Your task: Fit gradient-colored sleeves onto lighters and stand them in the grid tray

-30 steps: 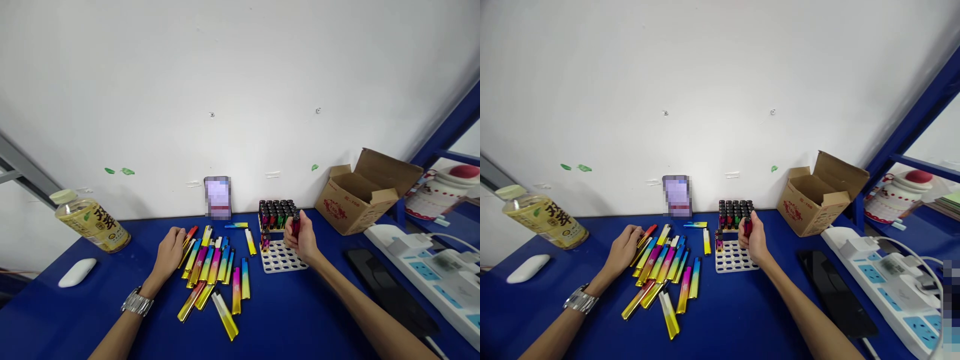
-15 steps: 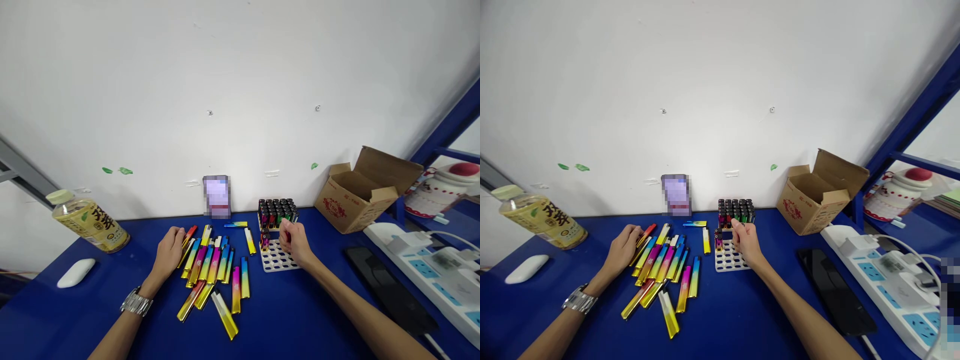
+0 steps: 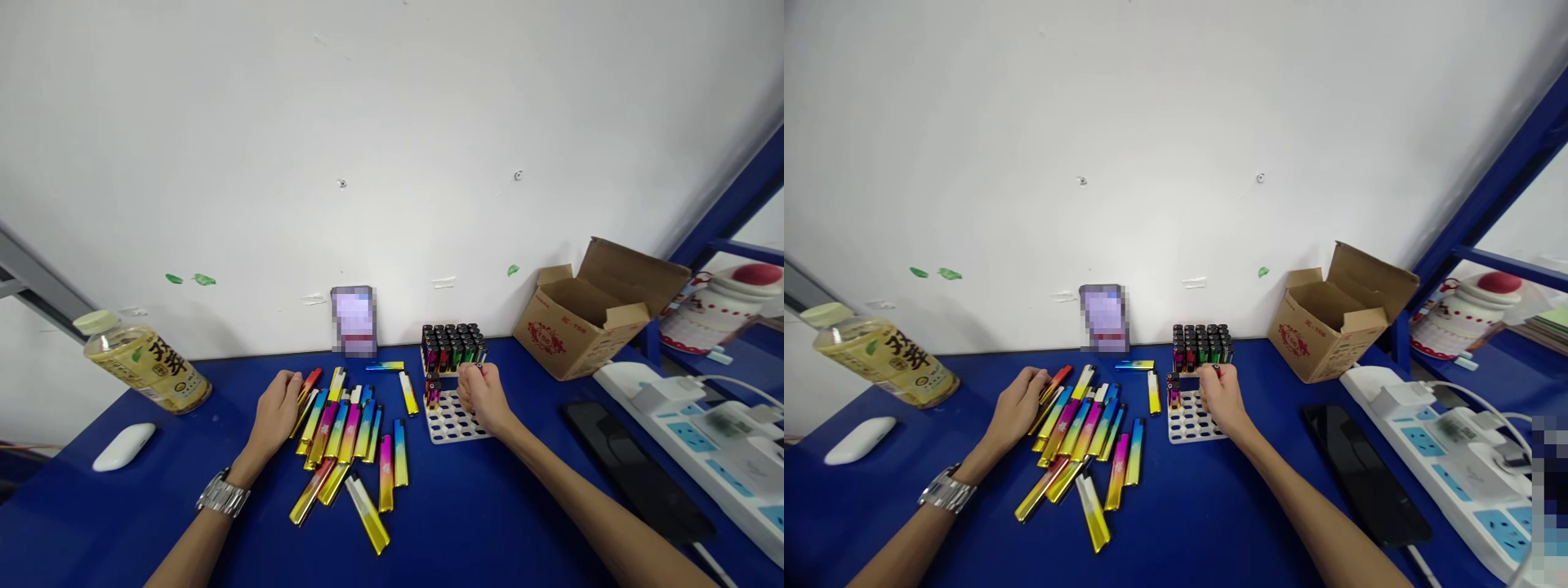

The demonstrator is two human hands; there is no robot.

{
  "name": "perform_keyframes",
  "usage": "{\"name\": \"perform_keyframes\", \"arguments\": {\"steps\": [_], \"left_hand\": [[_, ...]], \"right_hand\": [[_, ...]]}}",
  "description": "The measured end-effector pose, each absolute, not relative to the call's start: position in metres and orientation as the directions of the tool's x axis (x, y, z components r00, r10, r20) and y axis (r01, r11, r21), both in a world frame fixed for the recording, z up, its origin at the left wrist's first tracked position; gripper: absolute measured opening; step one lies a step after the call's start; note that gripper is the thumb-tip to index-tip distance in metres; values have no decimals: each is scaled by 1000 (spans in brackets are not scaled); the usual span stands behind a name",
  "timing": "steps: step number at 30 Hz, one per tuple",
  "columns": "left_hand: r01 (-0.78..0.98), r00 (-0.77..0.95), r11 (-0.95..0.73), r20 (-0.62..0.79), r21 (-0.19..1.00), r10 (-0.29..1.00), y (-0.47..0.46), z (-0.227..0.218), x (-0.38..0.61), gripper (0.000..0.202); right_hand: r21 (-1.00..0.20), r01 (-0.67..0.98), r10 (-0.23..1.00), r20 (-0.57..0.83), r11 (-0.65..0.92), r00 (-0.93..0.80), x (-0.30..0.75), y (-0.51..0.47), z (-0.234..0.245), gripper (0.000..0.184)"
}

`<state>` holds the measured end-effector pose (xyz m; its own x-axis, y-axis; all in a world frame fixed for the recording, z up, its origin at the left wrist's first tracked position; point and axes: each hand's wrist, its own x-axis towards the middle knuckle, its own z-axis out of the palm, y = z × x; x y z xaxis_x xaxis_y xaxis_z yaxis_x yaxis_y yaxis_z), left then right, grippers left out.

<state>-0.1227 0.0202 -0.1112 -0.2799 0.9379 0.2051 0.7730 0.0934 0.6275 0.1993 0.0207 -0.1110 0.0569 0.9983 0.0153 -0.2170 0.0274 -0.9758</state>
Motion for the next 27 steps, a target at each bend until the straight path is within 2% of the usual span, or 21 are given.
{"name": "perform_keyframes", "arguments": {"steps": [9, 15, 20, 22, 27], "left_hand": [[774, -275, 85, 213, 627, 938, 20, -111, -122, 32], [771, -283, 96, 204, 629, 937, 20, -110, -122, 32], [771, -274, 85, 208, 631, 939, 20, -112, -122, 33], [777, -267, 76, 218, 624, 939, 20, -112, -122, 33], [787, -261, 65, 235, 614, 936, 20, -112, -122, 32]], "right_hand": [[-979, -200, 998, 33, 44, 60, 199, 21, -112, 32], [-982, -181, 998, 48, 56, 50, 199, 21, -112, 40], [-962, -177, 973, 221, 207, -61, 209, 26, -101, 45], [-955, -114, 960, 279, 274, -36, 215, 25, -94, 43], [-868, 279, 907, 419, 410, -31, 227, 14, -83, 30]]}}
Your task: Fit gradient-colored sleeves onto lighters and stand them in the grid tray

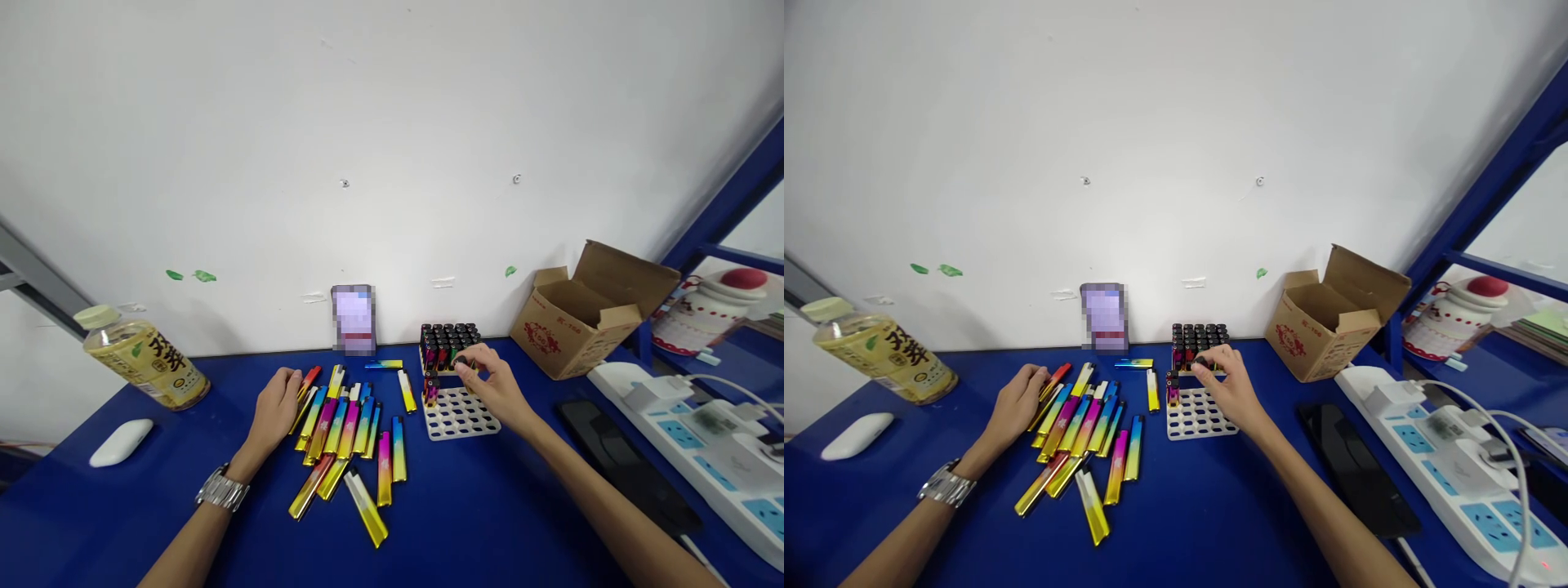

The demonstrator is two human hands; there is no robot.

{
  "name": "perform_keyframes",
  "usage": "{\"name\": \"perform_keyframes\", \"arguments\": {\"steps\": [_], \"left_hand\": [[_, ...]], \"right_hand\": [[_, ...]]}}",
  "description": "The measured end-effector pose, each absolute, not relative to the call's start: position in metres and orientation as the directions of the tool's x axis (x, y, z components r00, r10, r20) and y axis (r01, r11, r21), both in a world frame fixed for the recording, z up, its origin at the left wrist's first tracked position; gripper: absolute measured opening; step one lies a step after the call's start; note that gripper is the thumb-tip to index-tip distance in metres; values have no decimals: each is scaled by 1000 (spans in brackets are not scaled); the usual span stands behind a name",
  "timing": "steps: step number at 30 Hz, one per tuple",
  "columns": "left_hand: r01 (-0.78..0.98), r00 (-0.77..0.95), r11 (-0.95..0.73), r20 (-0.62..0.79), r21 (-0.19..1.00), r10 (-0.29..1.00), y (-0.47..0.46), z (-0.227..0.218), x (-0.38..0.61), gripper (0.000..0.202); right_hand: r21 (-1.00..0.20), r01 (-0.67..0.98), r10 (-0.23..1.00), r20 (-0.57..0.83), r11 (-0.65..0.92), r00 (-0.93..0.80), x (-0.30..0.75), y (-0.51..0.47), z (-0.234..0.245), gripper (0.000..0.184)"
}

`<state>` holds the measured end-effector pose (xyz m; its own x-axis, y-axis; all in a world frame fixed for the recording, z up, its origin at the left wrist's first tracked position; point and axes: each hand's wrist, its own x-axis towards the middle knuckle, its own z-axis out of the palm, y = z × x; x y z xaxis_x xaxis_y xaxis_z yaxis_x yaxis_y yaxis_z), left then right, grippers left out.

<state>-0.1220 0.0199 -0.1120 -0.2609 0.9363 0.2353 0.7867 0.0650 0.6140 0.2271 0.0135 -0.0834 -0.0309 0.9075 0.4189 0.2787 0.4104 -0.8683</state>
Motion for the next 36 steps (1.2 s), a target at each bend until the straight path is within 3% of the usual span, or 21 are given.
{"name": "perform_keyframes", "arguments": {"steps": [7, 10, 14, 18, 21, 26, 30, 36], "left_hand": [[790, -255, 58, 241, 610, 936, 20, -112, -122, 32], [789, -259, 59, 244, 612, 935, 19, -112, -122, 32], [788, -258, 64, 234, 612, 937, 19, -110, -121, 31], [790, -263, 72, 231, 609, 937, 19, -110, -120, 32], [793, -261, 69, 235, 606, 936, 19, -110, -121, 32], [794, -247, 56, 236, 605, 940, 20, -112, -123, 31], [795, -237, 43, 245, 605, 940, 20, -113, -123, 31], [792, -241, 41, 250, 610, 938, 20, -112, -121, 31]], "right_hand": [[-959, 157, 970, 223, 237, -100, 217, -9, -94, 26], [-904, 273, 943, 300, 330, -146, 210, -13, -99, 19], [-661, 566, 869, 407, 492, -280, 206, -13, -91, 35], [-315, 881, 935, 151, 352, -320, 199, -15, -69, 43], [-168, 941, 955, 93, 293, -280, 185, -26, -58, 51], [-231, 836, 867, 119, 497, -483, 144, -45, -54, 45], [-263, 869, 907, 80, 419, -413, 104, -34, -55, 34], [-341, 897, 929, -136, 282, -344, 80, -8, -57, 24]]}}
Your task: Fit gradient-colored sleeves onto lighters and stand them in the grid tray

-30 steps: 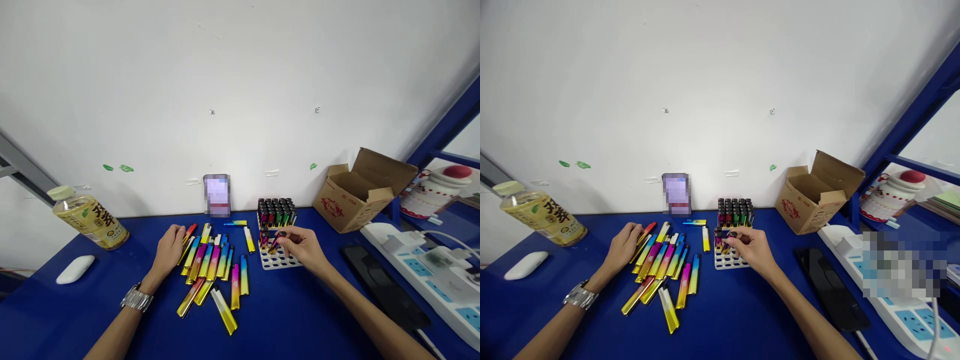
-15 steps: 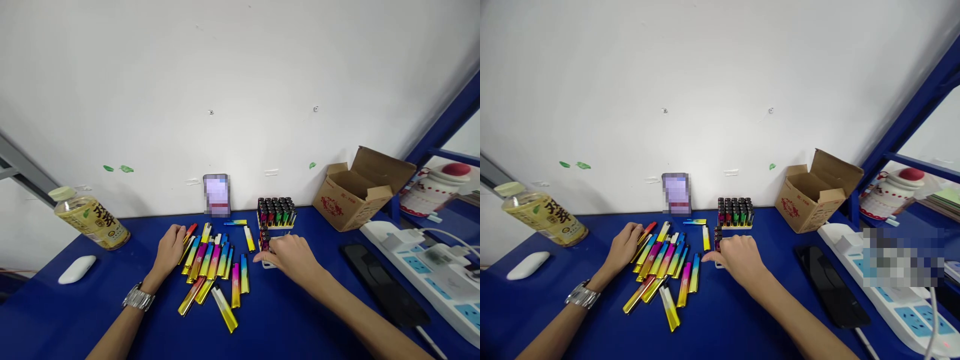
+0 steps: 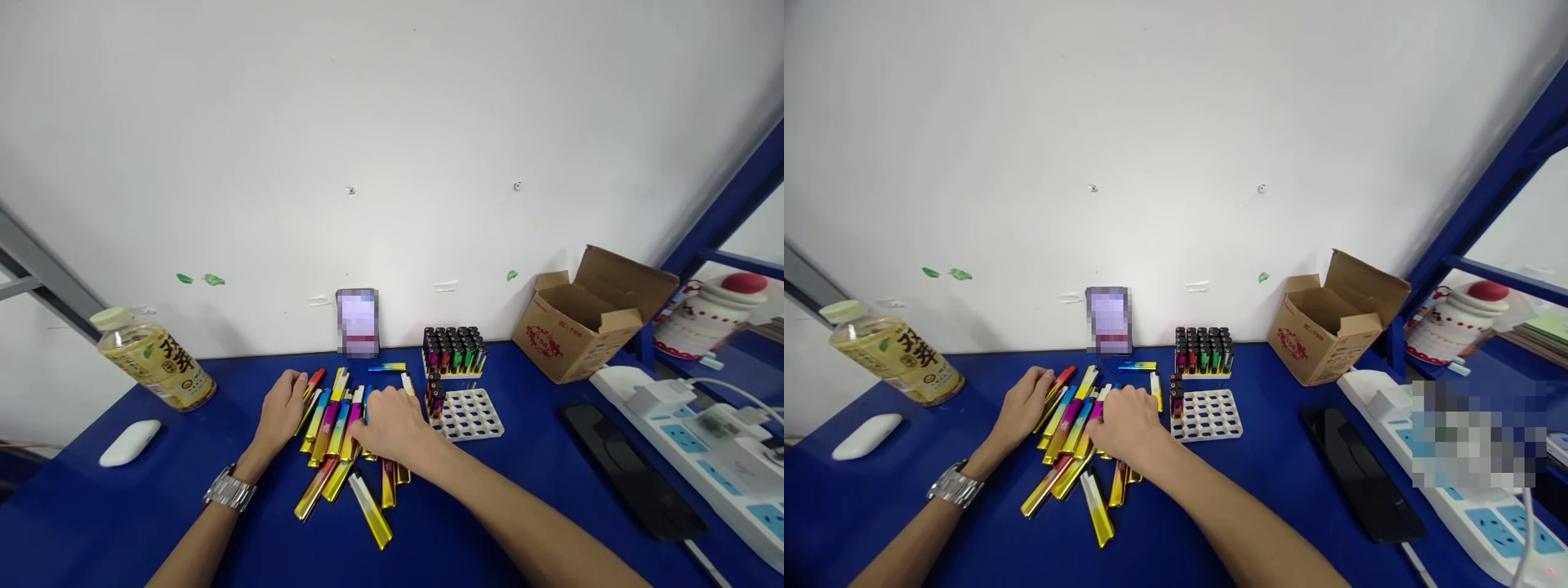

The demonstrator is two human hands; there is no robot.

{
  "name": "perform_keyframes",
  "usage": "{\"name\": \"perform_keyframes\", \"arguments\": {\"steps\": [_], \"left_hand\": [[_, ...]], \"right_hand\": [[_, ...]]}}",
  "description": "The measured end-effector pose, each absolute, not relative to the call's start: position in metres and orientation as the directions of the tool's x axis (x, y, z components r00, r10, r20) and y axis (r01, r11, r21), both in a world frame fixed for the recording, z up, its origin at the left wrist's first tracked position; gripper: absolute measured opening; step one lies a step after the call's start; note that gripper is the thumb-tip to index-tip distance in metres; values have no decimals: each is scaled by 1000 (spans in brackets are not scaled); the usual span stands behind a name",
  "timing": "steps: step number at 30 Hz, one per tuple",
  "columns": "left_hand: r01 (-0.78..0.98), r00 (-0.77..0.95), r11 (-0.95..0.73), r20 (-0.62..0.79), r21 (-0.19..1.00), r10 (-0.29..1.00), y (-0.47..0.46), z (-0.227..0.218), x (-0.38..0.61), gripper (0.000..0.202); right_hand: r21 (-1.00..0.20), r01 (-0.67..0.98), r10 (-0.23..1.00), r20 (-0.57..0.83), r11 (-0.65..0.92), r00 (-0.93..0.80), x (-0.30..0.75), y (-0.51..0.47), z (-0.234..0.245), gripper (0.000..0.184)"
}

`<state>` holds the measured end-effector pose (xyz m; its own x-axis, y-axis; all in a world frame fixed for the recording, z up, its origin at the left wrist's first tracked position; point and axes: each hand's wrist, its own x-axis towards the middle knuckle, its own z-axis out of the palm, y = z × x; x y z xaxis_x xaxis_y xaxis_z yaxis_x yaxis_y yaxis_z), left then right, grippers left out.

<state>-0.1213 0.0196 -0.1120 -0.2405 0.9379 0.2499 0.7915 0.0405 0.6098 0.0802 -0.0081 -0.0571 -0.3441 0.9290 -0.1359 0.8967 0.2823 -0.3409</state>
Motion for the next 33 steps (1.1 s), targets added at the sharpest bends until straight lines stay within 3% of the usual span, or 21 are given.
{"name": "perform_keyframes", "arguments": {"steps": [8, 11, 13, 15, 17, 20, 22, 26, 33], "left_hand": [[784, -238, 34, 249, 620, 939, 20, -112, -122, 31], [784, -240, 33, 253, 619, 937, 19, -112, -122, 31], [786, -238, 31, 255, 617, 937, 19, -112, -122, 32], [788, -234, 28, 258, 615, 937, 19, -112, -122, 32], [790, -230, 24, 260, 613, 938, 19, -112, -122, 32], [792, -225, 21, 261, 610, 939, 19, -113, -122, 32], [793, -226, 23, 259, 609, 939, 19, -113, -122, 32], [792, -232, 33, 250, 610, 940, 19, -112, -122, 31], [799, -232, 42, 242, 600, 942, 19, -111, -122, 30]], "right_hand": [[-473, 859, 946, -140, 197, -294, 90, -10, -62, 18], [-575, 772, 940, -14, 271, -341, 98, -20, -60, 15], [-703, 607, 913, 159, 371, -375, 107, -29, -57, 12], [-836, 307, 868, 336, 454, -367, 119, -36, -52, 10], [-894, -9, 866, 437, 449, -241, 133, -36, -47, 6], [-895, -296, 936, 352, 334, -9, 159, -23, -48, 4], [-904, -357, 971, 235, 234, 41, 176, -9, -54, 17], [-956, -285, 990, 29, 68, 141, 198, 10, -77, 37], [-978, -206, 987, -49, -17, 150, 200, 14, -102, 33]]}}
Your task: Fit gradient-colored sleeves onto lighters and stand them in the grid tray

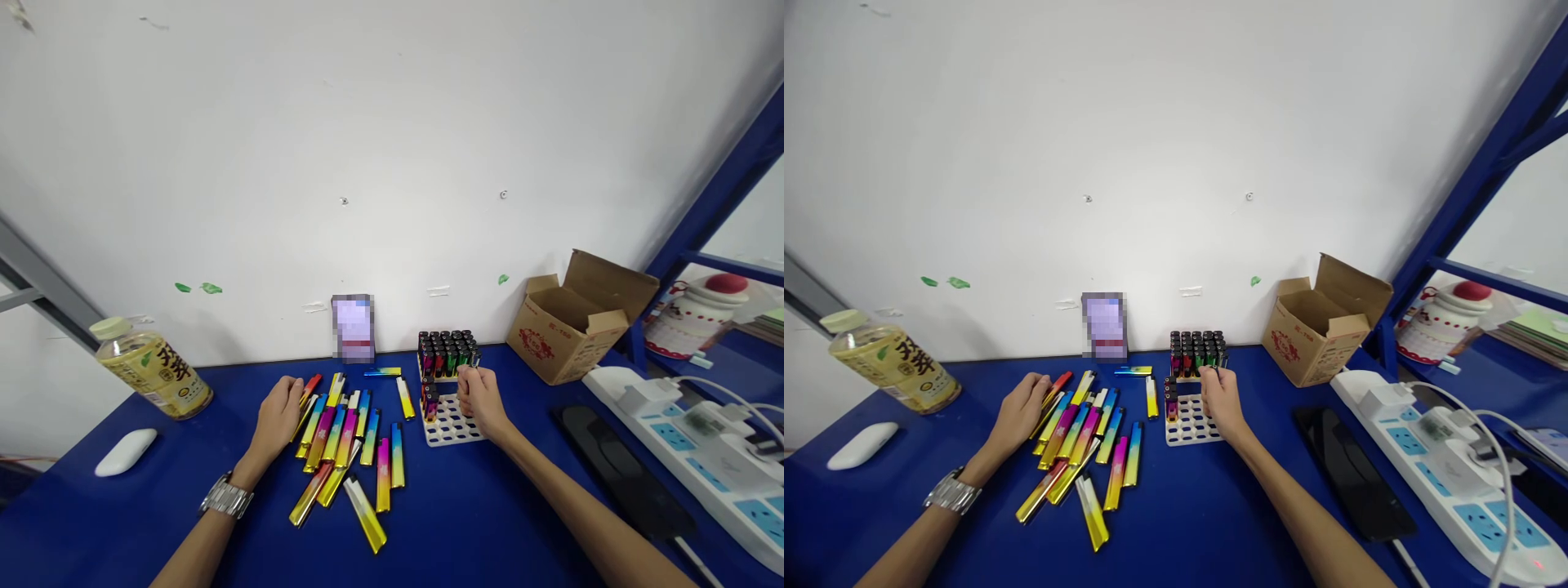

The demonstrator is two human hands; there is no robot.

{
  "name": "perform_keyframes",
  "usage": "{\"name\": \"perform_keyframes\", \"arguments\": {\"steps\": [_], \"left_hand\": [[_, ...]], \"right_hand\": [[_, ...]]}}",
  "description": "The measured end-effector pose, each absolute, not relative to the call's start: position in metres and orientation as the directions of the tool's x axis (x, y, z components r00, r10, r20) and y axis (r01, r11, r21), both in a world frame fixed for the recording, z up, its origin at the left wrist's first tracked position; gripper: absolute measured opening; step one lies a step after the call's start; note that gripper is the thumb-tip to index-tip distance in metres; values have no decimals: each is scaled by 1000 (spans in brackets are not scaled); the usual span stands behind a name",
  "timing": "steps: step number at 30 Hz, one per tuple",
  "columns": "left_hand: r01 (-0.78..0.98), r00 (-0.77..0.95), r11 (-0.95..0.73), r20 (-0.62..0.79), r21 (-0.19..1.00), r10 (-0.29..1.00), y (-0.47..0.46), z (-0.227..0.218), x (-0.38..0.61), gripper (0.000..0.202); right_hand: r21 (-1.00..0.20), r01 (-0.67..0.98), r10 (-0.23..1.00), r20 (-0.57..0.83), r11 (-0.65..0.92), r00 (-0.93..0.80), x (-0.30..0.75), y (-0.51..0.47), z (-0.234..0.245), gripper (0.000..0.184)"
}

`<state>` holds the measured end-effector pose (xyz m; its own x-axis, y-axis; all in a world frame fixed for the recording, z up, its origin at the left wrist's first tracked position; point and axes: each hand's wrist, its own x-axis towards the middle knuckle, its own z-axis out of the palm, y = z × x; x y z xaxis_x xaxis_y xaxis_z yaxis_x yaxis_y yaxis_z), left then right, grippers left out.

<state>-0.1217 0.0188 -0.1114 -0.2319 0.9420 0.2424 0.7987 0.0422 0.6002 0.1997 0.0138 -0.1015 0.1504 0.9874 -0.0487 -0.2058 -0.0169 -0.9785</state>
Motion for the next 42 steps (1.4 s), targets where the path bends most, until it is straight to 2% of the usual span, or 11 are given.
{"name": "perform_keyframes", "arguments": {"steps": [15, 18, 21, 23, 25, 30, 33, 36, 39, 42], "left_hand": [[803, -234, 52, 234, 594, 944, 21, -113, -122, 31], [802, -232, 51, 232, 595, 945, 21, -113, -122, 31], [801, -232, 50, 232, 597, 944, 20, -113, -123, 31], [800, -232, 49, 234, 597, 944, 20, -112, -123, 31], [801, -233, 48, 236, 597, 943, 20, -112, -123, 31], [803, -231, 42, 246, 594, 941, 21, -112, -122, 31], [805, -228, 38, 249, 593, 941, 21, -113, -122, 31], [806, -227, 37, 250, 590, 941, 21, -113, -122, 31], [808, -231, 43, 249, 587, 941, 21, -113, -122, 31], [810, -229, 41, 251, 584, 941, 21, -112, -121, 30]], "right_hand": [[-996, -82, 989, 4, 17, 149, 203, 20, -112, 36], [-994, -110, 996, 16, 25, 83, 204, 19, -109, 39], [-977, -183, 992, 117, 109, -36, 206, 17, -100, 50], [-966, -182, 980, 195, 183, -49, 210, 15, -93, 52], [-964, -97, 965, 256, 250, -61, 216, 12, -86, 47], [-884, 274, 924, 351, 380, -149, 228, -1, -76, 34], [-917, 252, 942, 262, 310, -209, 224, -10, -79, 33], [-959, 192, 970, 176, 208, -169, 214, -17, -87, 30], [-949, 215, 972, 215, 231, -95, 205, -21, -92, 26], [-900, 299, 948, 306, 317, -85, 202, -24, -93, 22]]}}
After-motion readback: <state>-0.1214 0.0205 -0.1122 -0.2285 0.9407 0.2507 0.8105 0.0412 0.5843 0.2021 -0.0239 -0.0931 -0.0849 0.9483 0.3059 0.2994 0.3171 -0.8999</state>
